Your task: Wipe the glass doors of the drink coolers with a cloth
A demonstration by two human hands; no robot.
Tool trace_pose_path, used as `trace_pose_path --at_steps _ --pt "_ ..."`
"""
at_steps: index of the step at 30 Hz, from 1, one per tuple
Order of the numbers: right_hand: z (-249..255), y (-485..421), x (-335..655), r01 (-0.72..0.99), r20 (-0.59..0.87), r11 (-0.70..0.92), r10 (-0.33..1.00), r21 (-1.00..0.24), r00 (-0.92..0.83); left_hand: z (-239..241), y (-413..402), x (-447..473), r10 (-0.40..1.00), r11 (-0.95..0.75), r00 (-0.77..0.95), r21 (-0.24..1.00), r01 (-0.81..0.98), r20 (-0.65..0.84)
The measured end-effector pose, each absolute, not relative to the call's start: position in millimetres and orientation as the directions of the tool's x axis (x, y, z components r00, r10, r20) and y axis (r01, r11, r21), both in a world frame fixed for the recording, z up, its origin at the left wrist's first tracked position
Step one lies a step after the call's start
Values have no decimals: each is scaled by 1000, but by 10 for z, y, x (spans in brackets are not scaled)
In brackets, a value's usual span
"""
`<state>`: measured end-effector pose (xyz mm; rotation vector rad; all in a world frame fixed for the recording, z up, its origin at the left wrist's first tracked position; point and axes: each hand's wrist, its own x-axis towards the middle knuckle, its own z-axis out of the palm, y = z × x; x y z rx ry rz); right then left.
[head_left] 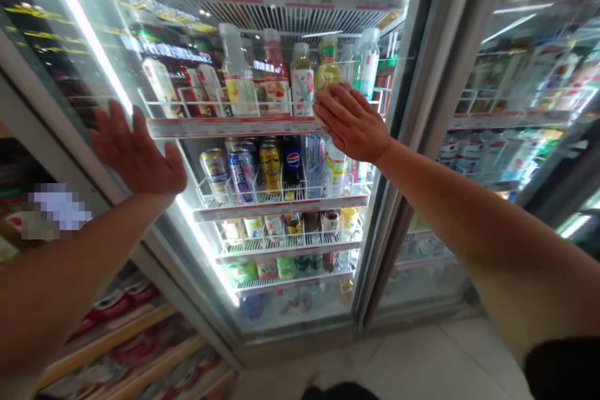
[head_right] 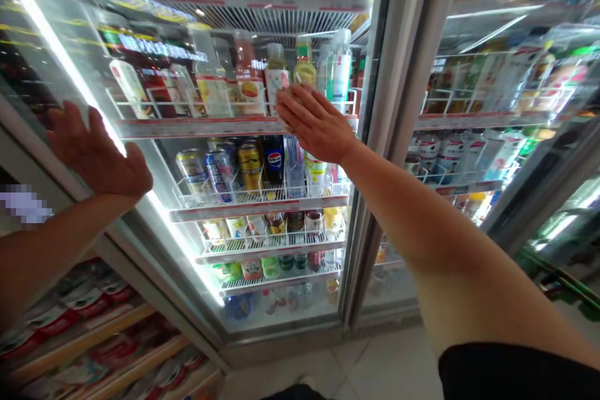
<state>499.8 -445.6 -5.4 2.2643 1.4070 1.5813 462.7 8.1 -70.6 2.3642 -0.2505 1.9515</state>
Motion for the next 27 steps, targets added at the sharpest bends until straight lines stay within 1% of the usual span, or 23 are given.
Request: trace_pose_path --at_steps 2,3,4,6,7,8,9,10,12,13,14,15,17,18,19,20,21,23,24,25,26,27 --pt "21 -4474 4981 658 662 -532 746 534 66 -709 82 4625 -94 -985 181 -64 -161 979" --pt "59 -4489 4974 657 673 -541 736 524 69 -709 83 4624 -98 -985 179 -70 -158 979" --pt "85 -4502 4971 649 721 -582 689 490 73 -709 83 4625 -101 -985 178 -73 -158 979" --pt "71 -4512 4977 620 854 -692 516 370 65 -709 87 4631 -104 -985 183 -76 -152 978" --pt "26 -4504 4985 613 893 -721 447 324 53 -709 91 4635 -105 -986 183 -78 -148 977" --pt "-37 -4489 4993 617 901 -719 433 320 37 -709 95 4640 -104 -986 184 -78 -145 977" --pt "-108 -4470 5000 632 876 -685 483 362 21 -710 98 4644 -103 -987 183 -77 -142 978" --pt "-174 -4450 5006 653 818 -622 575 432 7 -710 101 4648 -104 -987 181 -79 -142 978" --pt "-246 -4420 5016 691 652 -461 758 557 -20 -712 102 4648 -104 -986 173 -79 -145 979" --pt "-243 -4410 5022 701 609 -418 793 578 -29 -712 100 4645 -97 -987 173 -72 -146 980" --pt "-217 -4400 5030 703 622 -426 782 570 -30 -711 97 4640 -90 -987 177 -63 -150 980" --pt "-180 -4384 5040 698 688 -480 725 532 -26 -710 95 4635 -85 -986 183 -56 -157 979" --pt "-125 -4320 5060 678 853 -621 521 393 -18 -707 91 4625 -79 -985 191 -47 -167 978" --pt "-128 -4267 5067 672 898 -659 439 339 -23 -705 89 4622 -80 -985 195 -47 -167 977" --pt "-155 -4202 5068 672 909 -664 415 327 -32 -703 88 4619 -83 -985 196 -51 -165 977" --pt "-201 -4131 5064 678 889 -640 455 361 -44 -701 86 4617 -87 -985 195 -56 -162 977" --pt "-256 -4062 5056 686 836 -586 546 431 -58 -700 84 4615 -88 -986 191 -58 -159 978" --pt "-335 -3955 5038 702 648 -422 758 574 -74 -700 80 4611 -93 -985 188 -63 -163 978" --pt "-340 -3923 5035 710 567 -357 820 607 -73 -700 79 4610 -97 -984 189 -65 -166 977" --pt "-320 -3906 5036 718 533 -331 844 612 -66 -700 79 4609 -99 -983 189 -67 -169 977" --pt "-279 -3899 5044 726 555 -349 830 593 -54 -701 81 4610 -101 -983 189 -69 -170 977" --pt "-233 -3895 5055 732 624 -403 781 550 -39 -703 85 4613 -101 -983 191 -69 -169 976"
